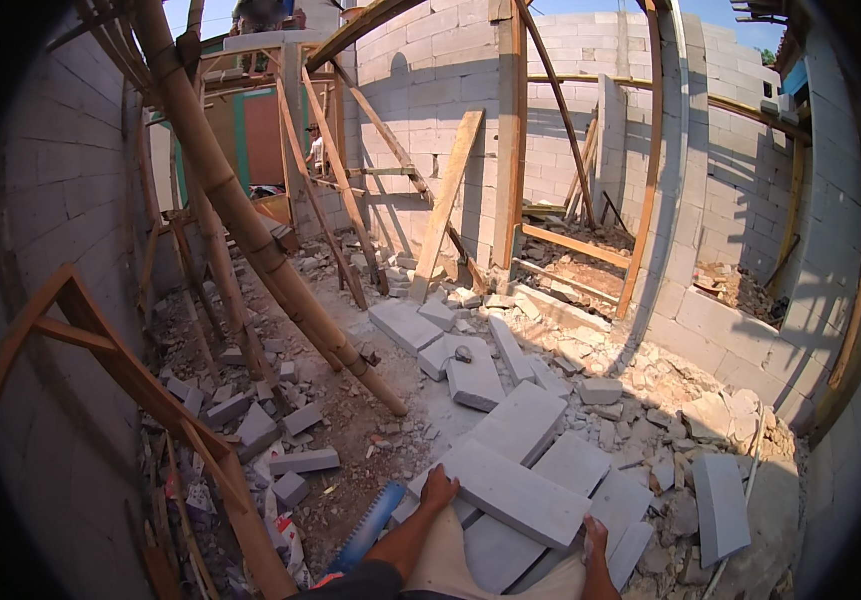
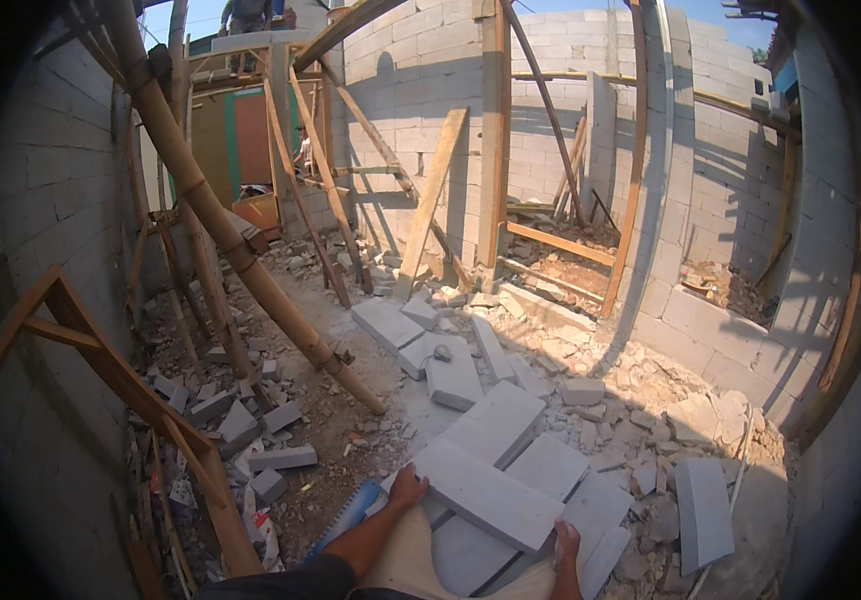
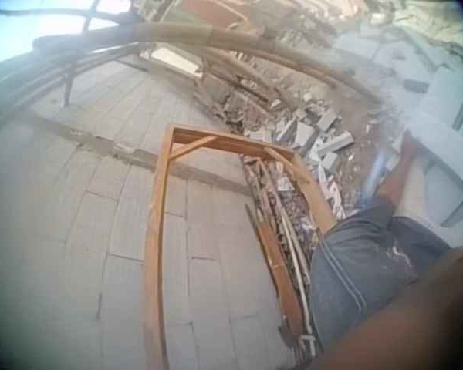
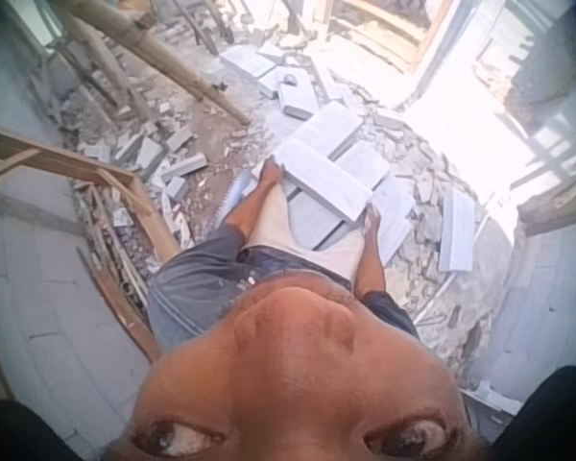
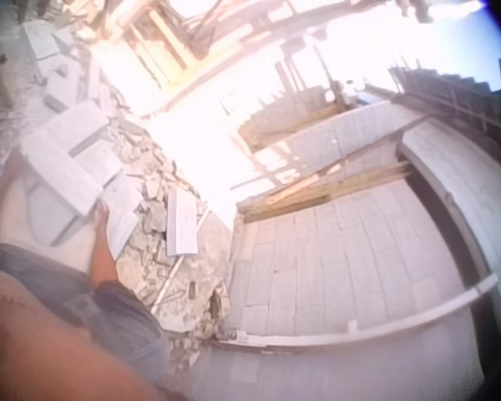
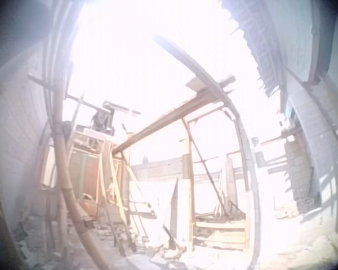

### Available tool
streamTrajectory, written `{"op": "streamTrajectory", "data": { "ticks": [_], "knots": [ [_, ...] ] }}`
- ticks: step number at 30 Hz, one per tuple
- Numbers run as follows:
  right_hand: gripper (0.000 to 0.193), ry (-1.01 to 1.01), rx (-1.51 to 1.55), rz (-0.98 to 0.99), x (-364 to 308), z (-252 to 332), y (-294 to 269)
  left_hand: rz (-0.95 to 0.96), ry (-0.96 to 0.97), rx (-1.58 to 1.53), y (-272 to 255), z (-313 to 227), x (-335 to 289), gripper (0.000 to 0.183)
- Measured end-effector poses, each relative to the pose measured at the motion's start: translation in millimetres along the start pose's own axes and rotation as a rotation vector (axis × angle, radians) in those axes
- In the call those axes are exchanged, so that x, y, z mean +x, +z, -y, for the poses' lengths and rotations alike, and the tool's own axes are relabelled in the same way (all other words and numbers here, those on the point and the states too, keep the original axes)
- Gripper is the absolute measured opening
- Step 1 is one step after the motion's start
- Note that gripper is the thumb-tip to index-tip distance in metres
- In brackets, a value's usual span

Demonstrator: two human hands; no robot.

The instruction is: The person uses a saw to cut lightweight concrete building blocks, then hands a block to another person at a construction site.

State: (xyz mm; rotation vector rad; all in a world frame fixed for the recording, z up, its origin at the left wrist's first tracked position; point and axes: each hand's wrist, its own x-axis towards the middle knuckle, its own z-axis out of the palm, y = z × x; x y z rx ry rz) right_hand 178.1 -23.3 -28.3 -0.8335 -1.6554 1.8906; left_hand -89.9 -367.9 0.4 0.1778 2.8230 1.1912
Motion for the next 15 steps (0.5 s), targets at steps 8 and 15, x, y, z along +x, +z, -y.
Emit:
{"op": "streamTrajectory", "data": {
  "ticks": [8, 15],
  "knots": [
    [0.048, 0.017, -0.008, -0.013, 12.7, -11.9, -11.4, 0.001, 0.035, -0.014, 3.3, -6.3, -0.4, 0.055],
    [0.050, -0.019, -0.167, -0.042, 14.0, -14.5, -7.0, 0.017, 0.017, -0.018, 2.8, 3.5, 4.7, 0.061]
  ]
}}
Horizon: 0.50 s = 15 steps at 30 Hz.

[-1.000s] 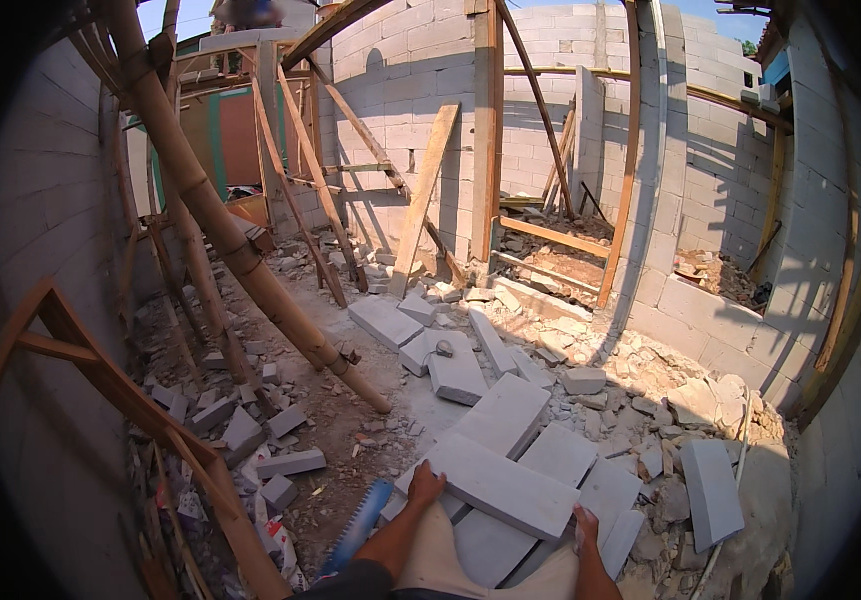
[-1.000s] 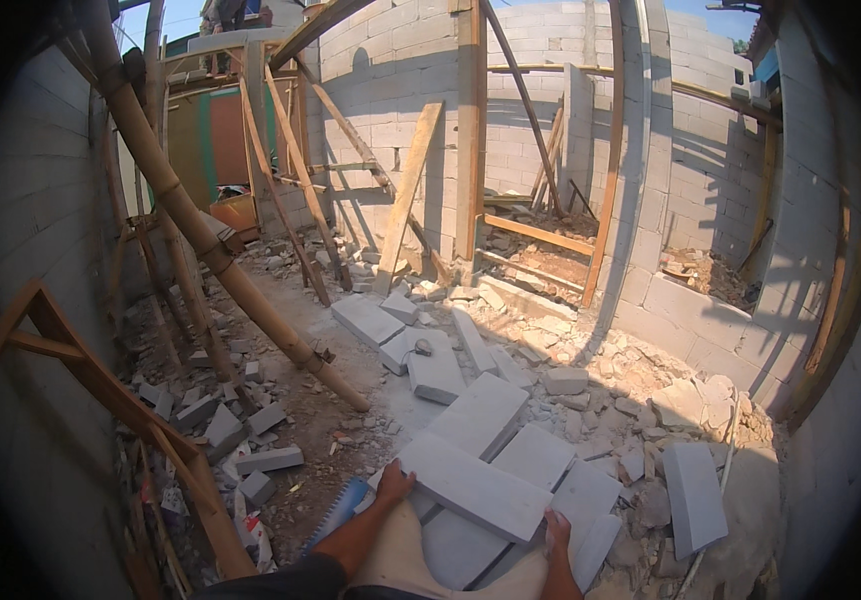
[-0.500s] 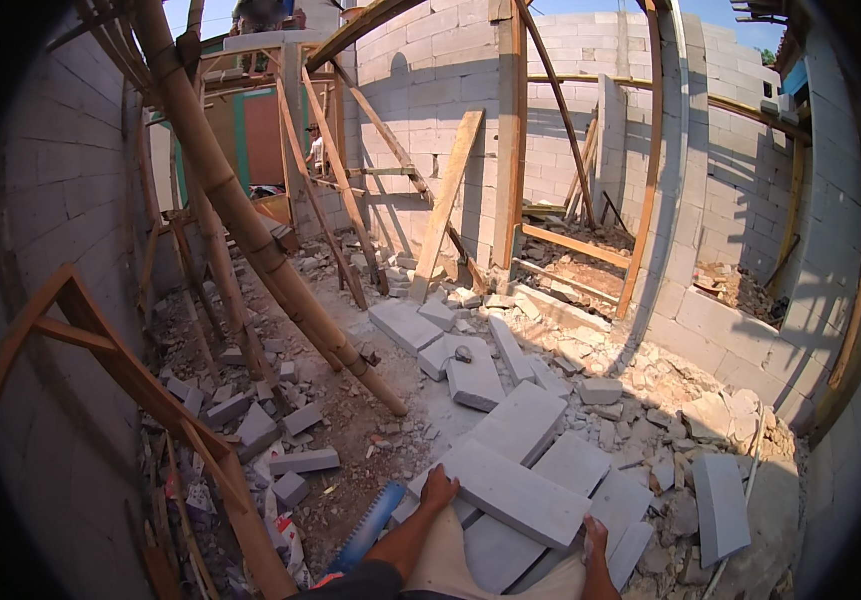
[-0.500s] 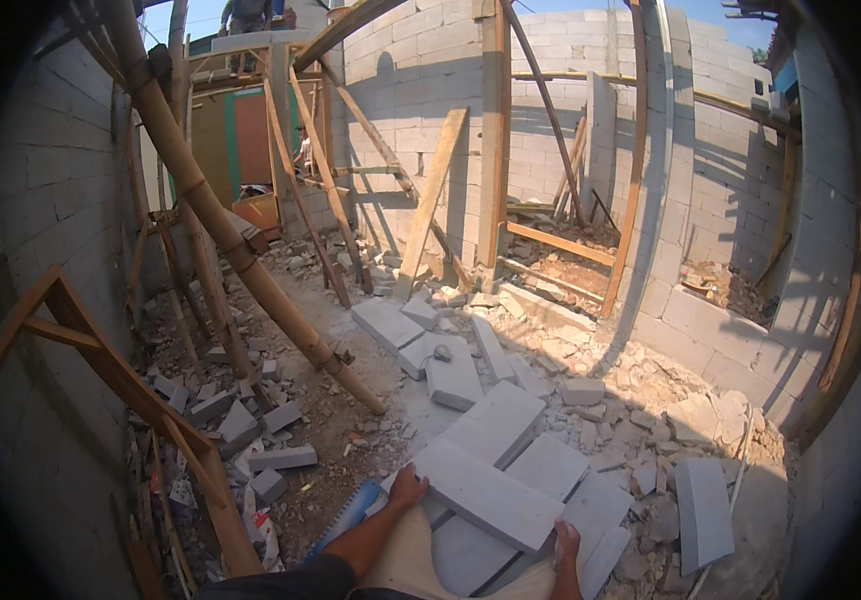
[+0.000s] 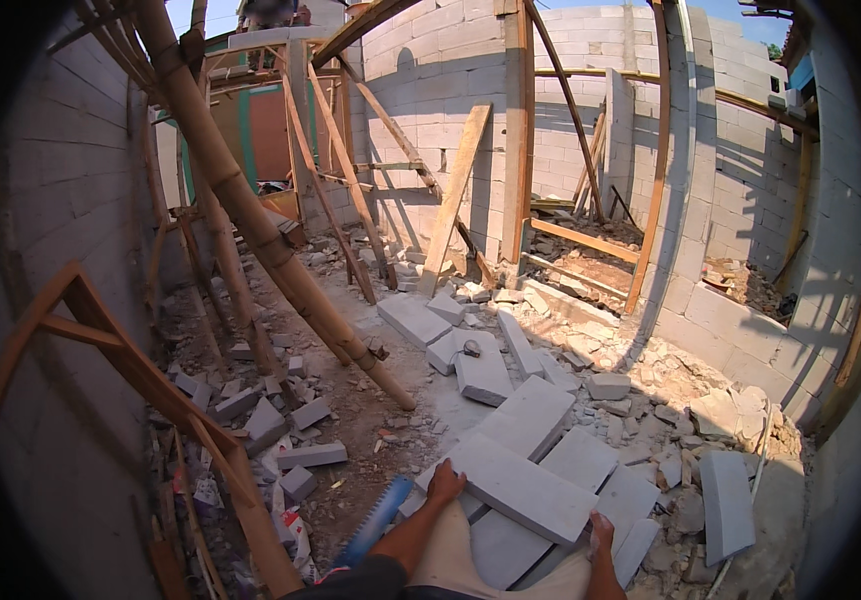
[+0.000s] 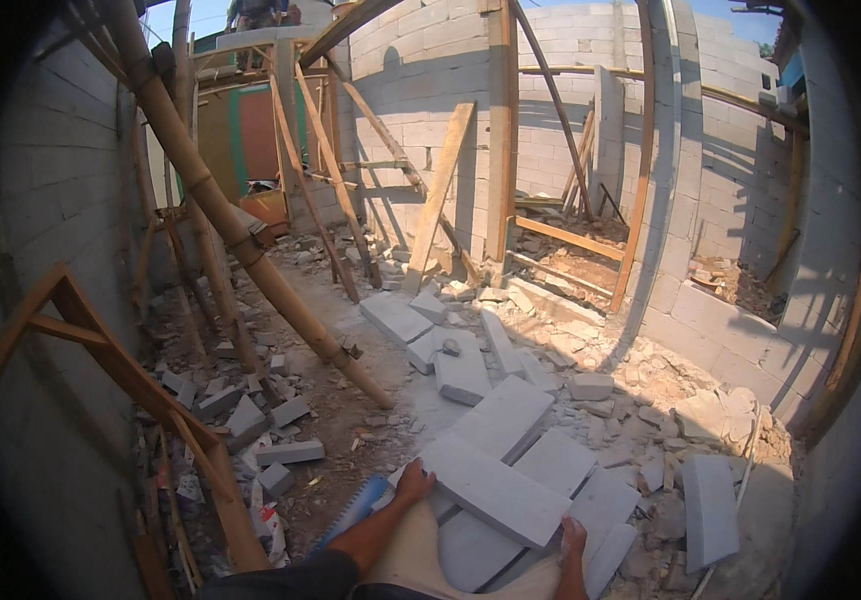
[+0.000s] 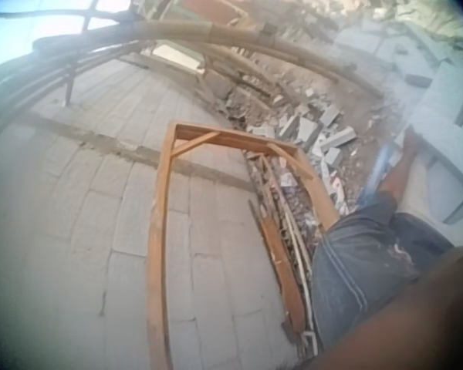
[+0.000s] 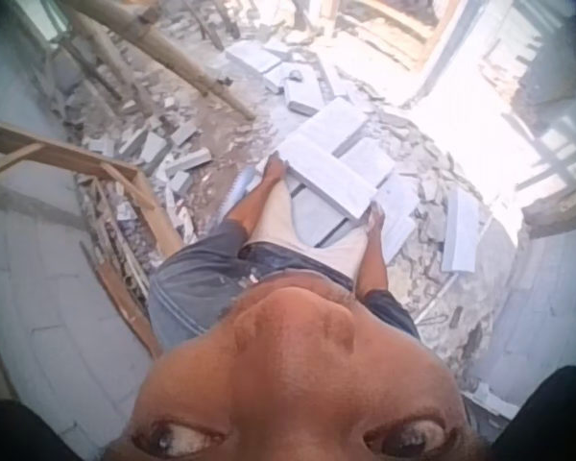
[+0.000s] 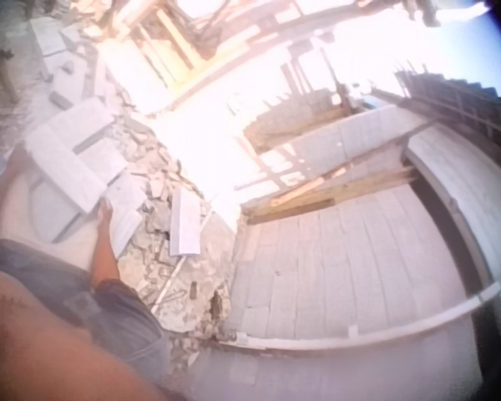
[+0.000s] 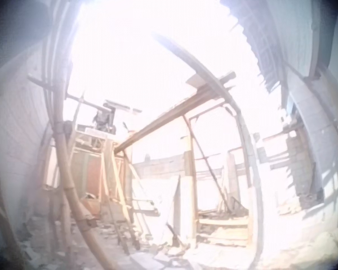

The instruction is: The person uses a saw to cut lightweight concrete building blocks, then hands a block to another person at a construction site.

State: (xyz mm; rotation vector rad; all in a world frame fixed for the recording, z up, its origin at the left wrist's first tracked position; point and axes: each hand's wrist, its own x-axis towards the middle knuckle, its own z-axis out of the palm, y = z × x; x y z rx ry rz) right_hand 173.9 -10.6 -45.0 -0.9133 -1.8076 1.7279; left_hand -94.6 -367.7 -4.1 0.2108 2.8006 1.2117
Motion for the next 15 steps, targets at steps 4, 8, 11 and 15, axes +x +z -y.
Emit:
{"op": "streamTrajectory", "data": {
  "ticks": [4, 8, 11, 15],
  "knots": [
    [0.050, 0.009, 0.110, -0.001, 3.0, -5.2, -2.0, 0.011, -0.007, 0.006, 5.5, -0.8, -0.9, 0.069],
    [0.049, -0.012, 0.149, 0.010, 0.3, -5.9, -2.0, 0.024, -0.006, 0.019, 4.1, 0.4, -2.5, 0.071],
    [0.047, 0.010, 0.133, 0.025, -2.7, -2.7, -3.2, 0.007, -0.014, 0.022, 2.9, -1.4, -5.8, 0.069],
    [0.046, 0.030, 0.117, 0.001, -2.2, -1.7, -5.7, -0.002, -0.004, 0.028, 2.6, -5.6, -8.1, 0.063]
  ]
}}
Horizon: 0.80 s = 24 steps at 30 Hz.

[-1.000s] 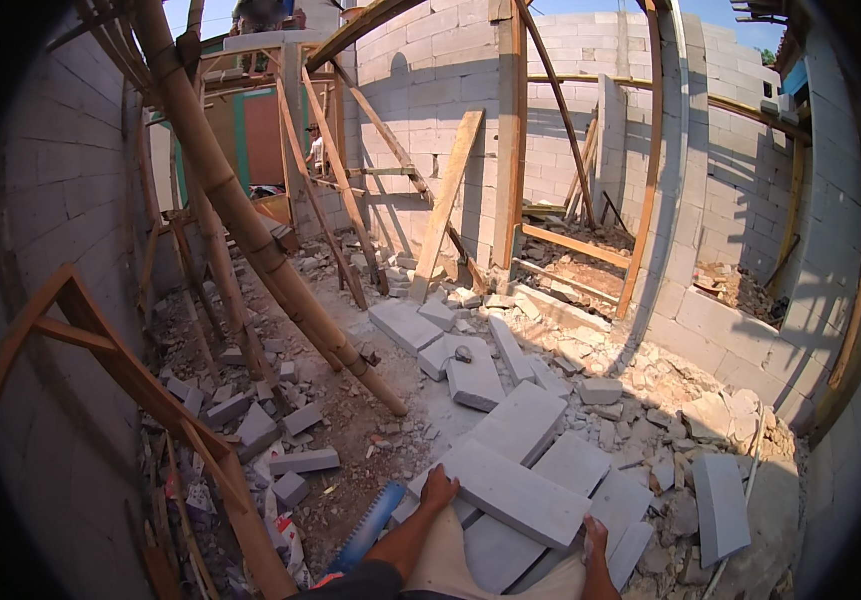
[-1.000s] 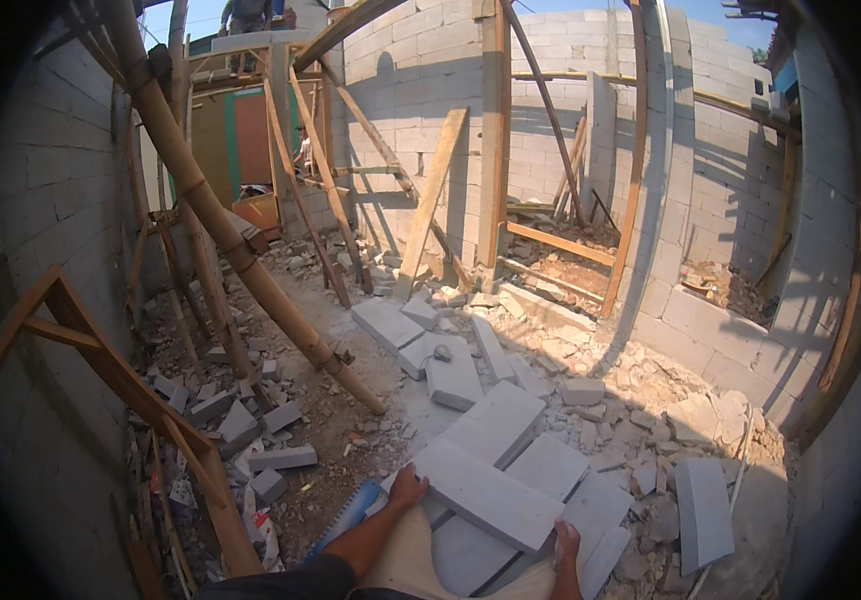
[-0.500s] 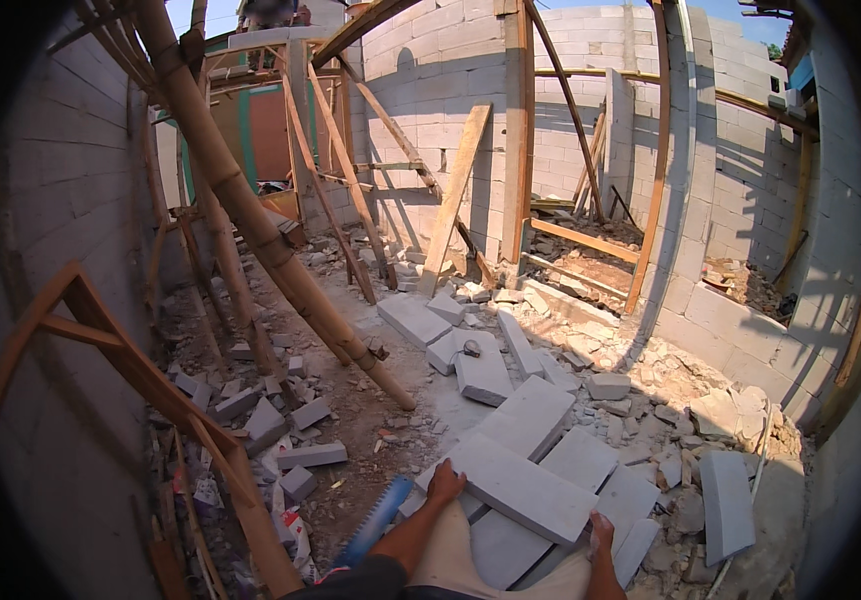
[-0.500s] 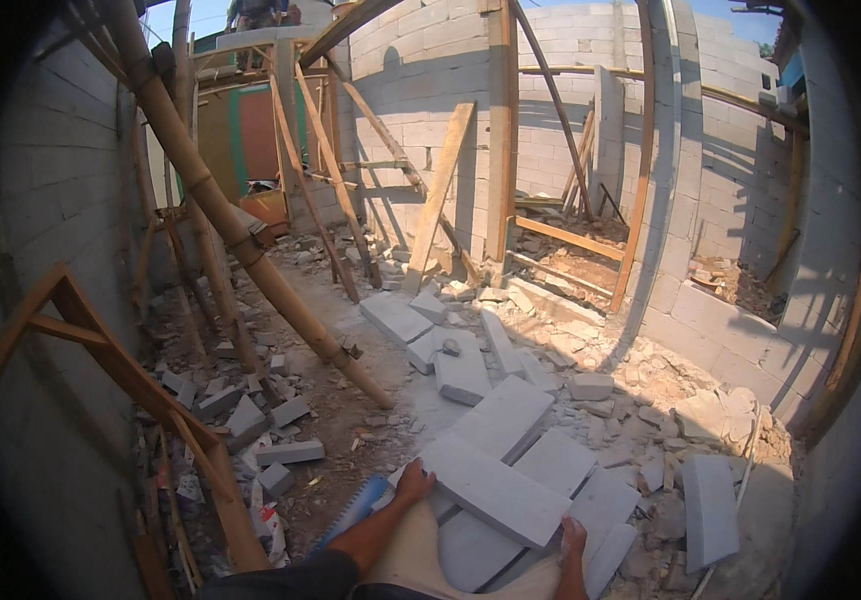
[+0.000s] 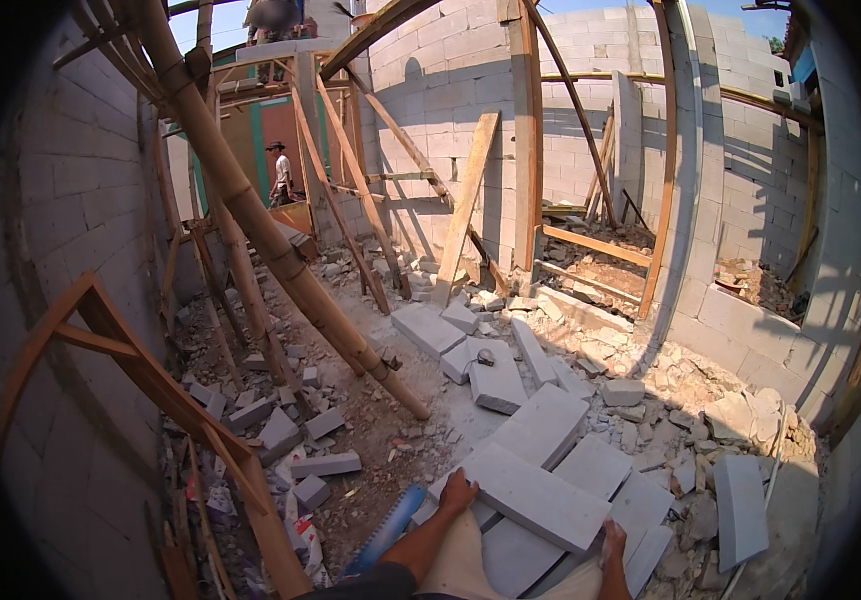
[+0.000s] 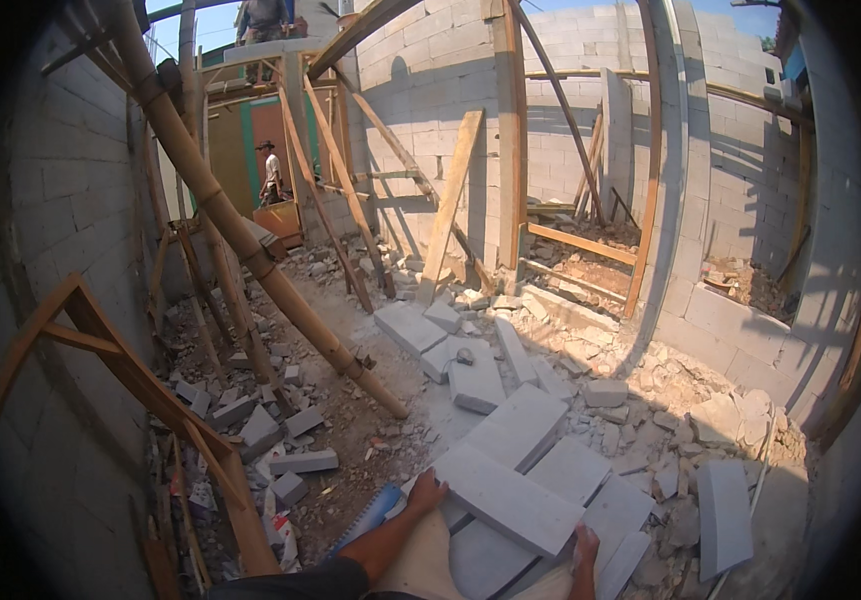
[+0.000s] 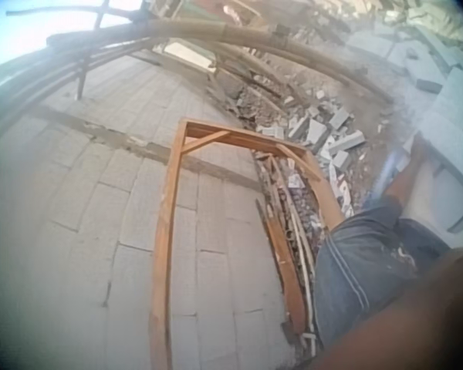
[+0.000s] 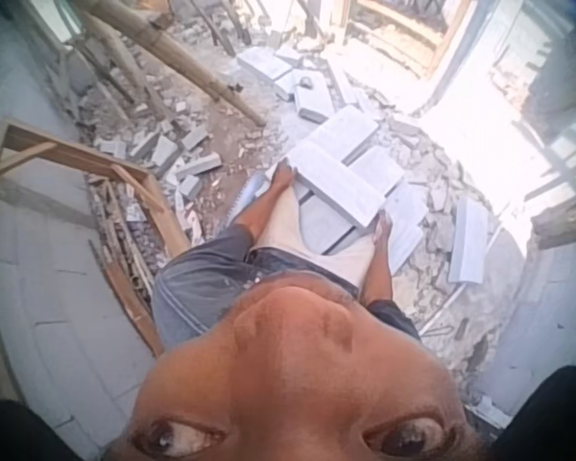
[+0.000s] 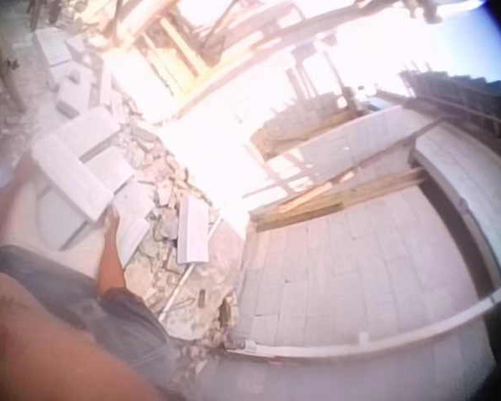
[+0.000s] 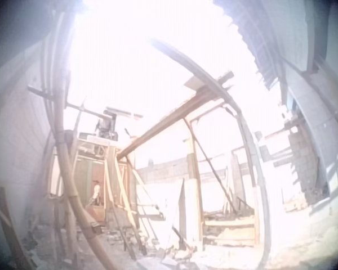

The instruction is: The person uses a saw to cut lightweight concrete building blocks, then hands a block to another person at a construction site.

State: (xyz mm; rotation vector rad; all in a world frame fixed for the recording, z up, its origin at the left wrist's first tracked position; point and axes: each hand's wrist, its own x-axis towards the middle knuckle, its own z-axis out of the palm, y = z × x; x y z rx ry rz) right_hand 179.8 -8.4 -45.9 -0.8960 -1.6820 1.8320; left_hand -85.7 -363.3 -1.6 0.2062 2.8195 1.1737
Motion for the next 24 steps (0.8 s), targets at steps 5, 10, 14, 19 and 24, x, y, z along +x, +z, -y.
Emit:
{"op": "streamTrajectory", "data": {
  "ticks": [5, 10, 14, 19, 24],
  "knots": [
    [0.046, 0.040, 0.119, 0.006, -4.4, 3.8, 8.8, -0.009, 0.007, 0.005, -3.7, 1.0, -2.6, 0.059],
    [0.047, -0.017, 0.108, 0.042, 1.7, -1.0, 2.6, -0.025, 0.031, -0.006, -1.8, -5.1, 2.4, 0.058],
    [0.047, 0.025, 0.064, 0.067, -1.2, 9.2, 5.7, -0.044, 0.037, 0.000, -0.2, -0.4, 3.9, 0.058],
    [0.047, 0.087, 0.153, 0.016, -5.8, 10.7, 18.1, -0.031, 0.035, 0.004, -2.9, 11.0, 4.5, 0.059],
    [0.045, -0.014, 0.099, 0.057, 10.5, -7.3, 4.4, -0.022, 0.024, 0.005, -0.2, 4.3, 5.1, 0.062]
  ]
}}
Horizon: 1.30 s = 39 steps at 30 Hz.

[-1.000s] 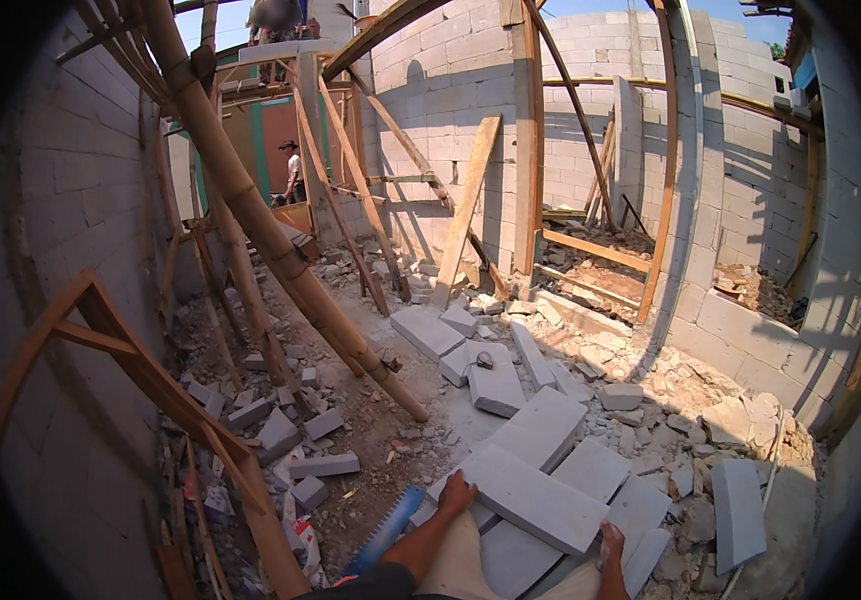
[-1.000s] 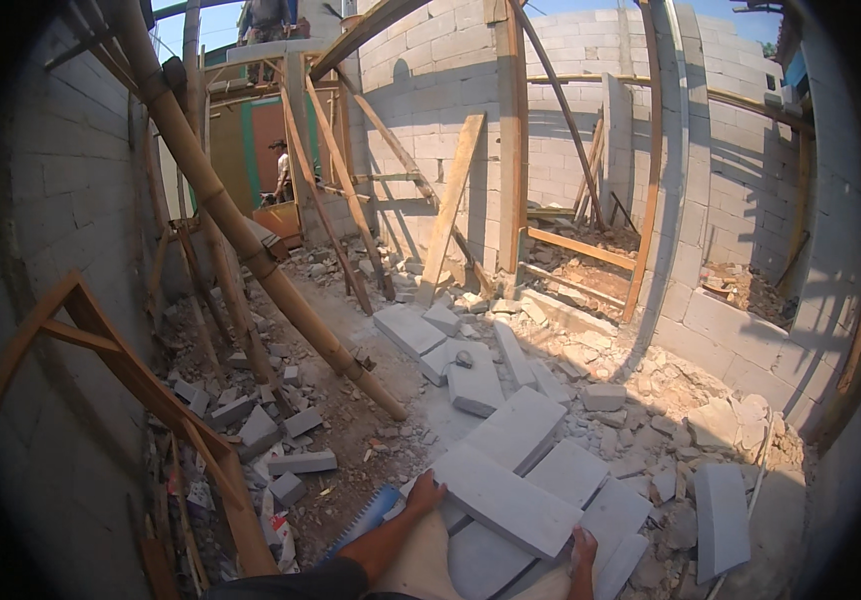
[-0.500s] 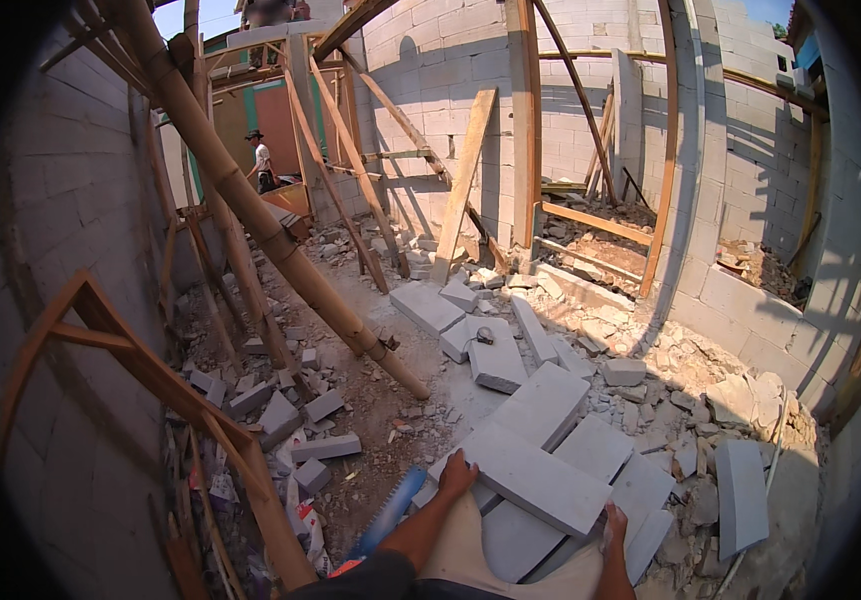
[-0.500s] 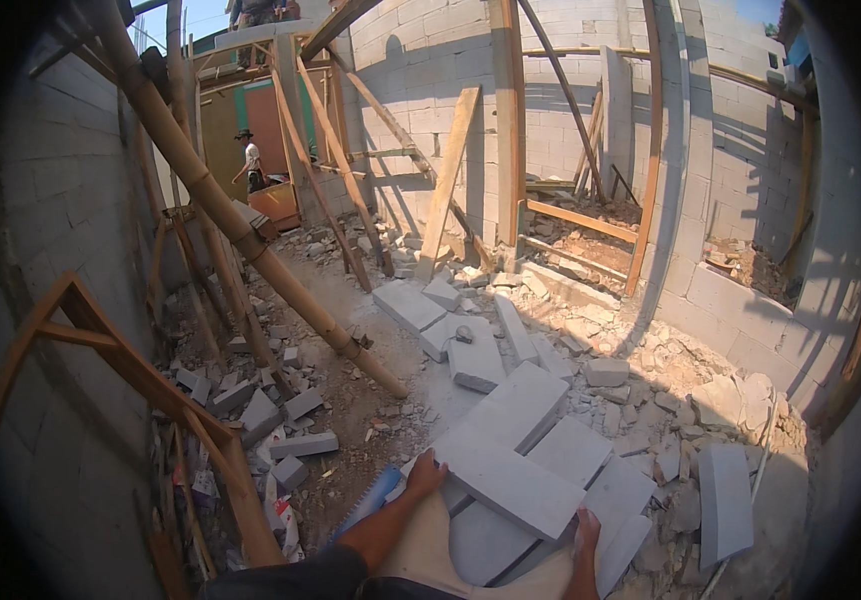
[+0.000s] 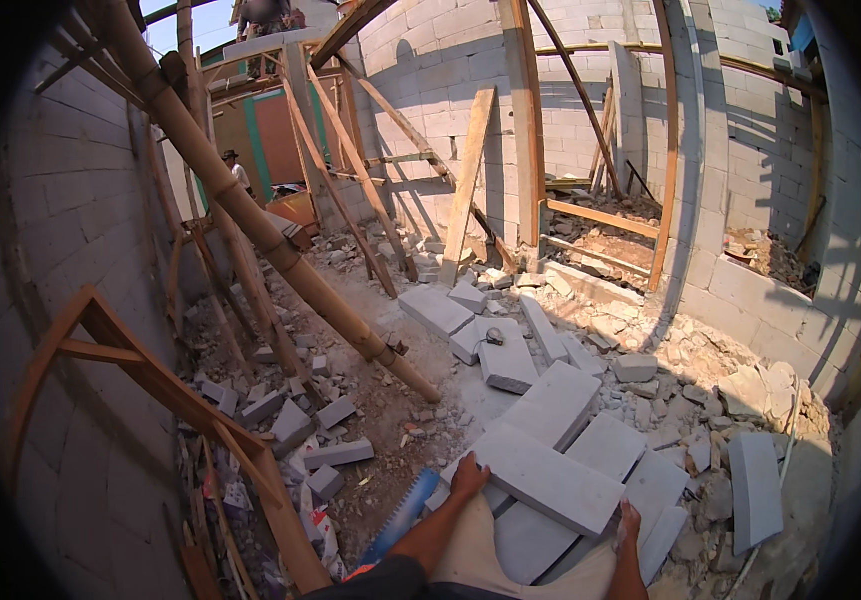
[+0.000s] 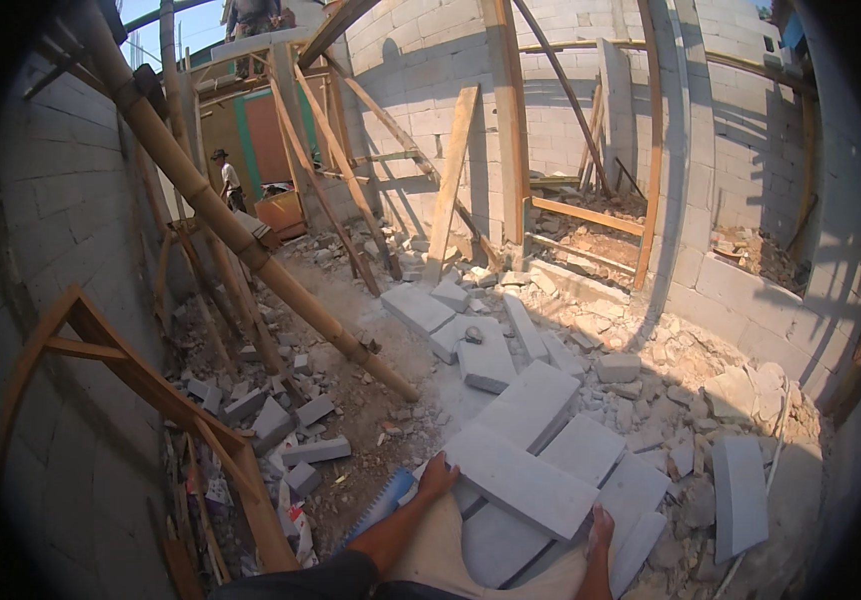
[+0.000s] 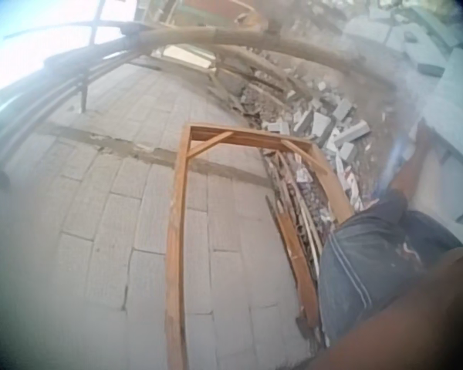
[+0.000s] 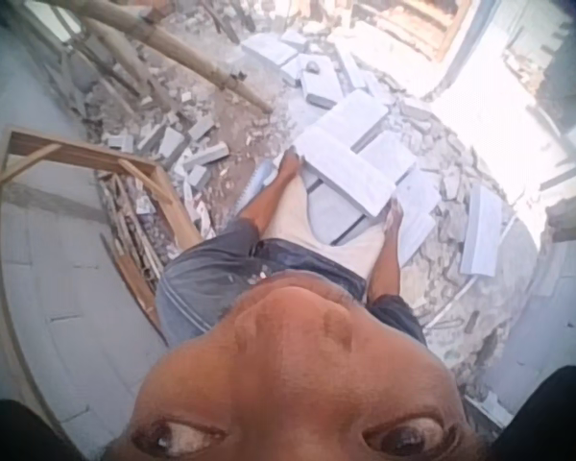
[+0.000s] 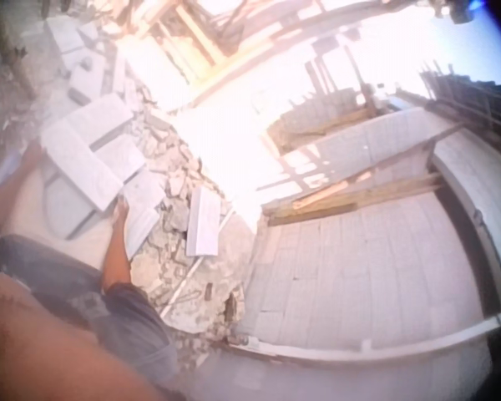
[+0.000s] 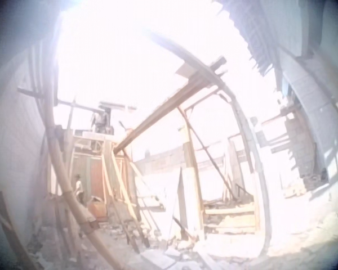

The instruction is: The person uses a saw to cut lightweight concrete building blocks, then hands a block to another person at a construction site.

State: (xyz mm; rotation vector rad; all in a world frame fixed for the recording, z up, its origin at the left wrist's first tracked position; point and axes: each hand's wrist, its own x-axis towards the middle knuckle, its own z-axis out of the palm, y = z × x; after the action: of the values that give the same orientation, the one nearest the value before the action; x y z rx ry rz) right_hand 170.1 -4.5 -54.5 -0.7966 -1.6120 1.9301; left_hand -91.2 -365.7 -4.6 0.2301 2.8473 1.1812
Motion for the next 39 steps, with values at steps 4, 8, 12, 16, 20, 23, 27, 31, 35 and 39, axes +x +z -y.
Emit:
{"op": "streamTrajectory", "data": {
  "ticks": [4, 8, 12, 16, 20, 23, 27, 31, 35, 39],
  "knots": [
    [0.045, 0.026, -0.001, -0.057, -5.0, -0.2, -1.0, 0.101, -0.062, -0.001, -7.2, -12.3, -5.2, 0.075],
    [0.045, -0.010, -0.024, -0.039, -0.2, -3.0, -6.5, 0.115, -0.073, 0.004, -12.4, -20.1, -6.3, 0.076],
    [0.046, 0.062, 0.031, -0.002, -9.0, -0.7, 1.2, -0.001, -0.011, 0.037, -10.2, -2.4, -6.6, 0.069],
    [0.048, 0.003, -0.009, -0.017, -11.7, 1.6, -14.0, 0.050, -0.024, 0.019, 0.2, -11.8, -7.3, 0.069],
    [0.048, 0.129, 0.055, 0.002, -25.5, 24.0, 5.0, 0.024, -0.034, 0.041, -2.2, -4.0, -10.1, 0.072],
    [0.049, 0.063, -0.074, -0.025, -4.2, 8.3, -7.2, -0.004, 0.042, 0.026, 0.6, -9.2, -1.0, 0.071],
    [0.052, 0.110, -0.037, -0.009, -10.6, 8.3, 9.5, 0.010, -0.008, 0.043, -6.3, 2.4, 2.4, 0.071],
    [0.054, 0.114, -0.061, -0.032, -12.2, 13.8, 8.3, 0.034, 0.007, 0.049, -7.2, -4.6, 9.5, 0.070],
    [0.051, 0.137, -0.026, -0.105, -8.3, 28.7, 3.5, 0.009, 0.093, 0.057, 2.6, -17.2, 14.0, 0.070],
    [0.058, 0.083, -0.148, -0.095, -0.7, 17.7, 6.4, 0.070, 0.105, -0.035, 0.8, 13.3, 20.7, 0.069]
  ]
}}
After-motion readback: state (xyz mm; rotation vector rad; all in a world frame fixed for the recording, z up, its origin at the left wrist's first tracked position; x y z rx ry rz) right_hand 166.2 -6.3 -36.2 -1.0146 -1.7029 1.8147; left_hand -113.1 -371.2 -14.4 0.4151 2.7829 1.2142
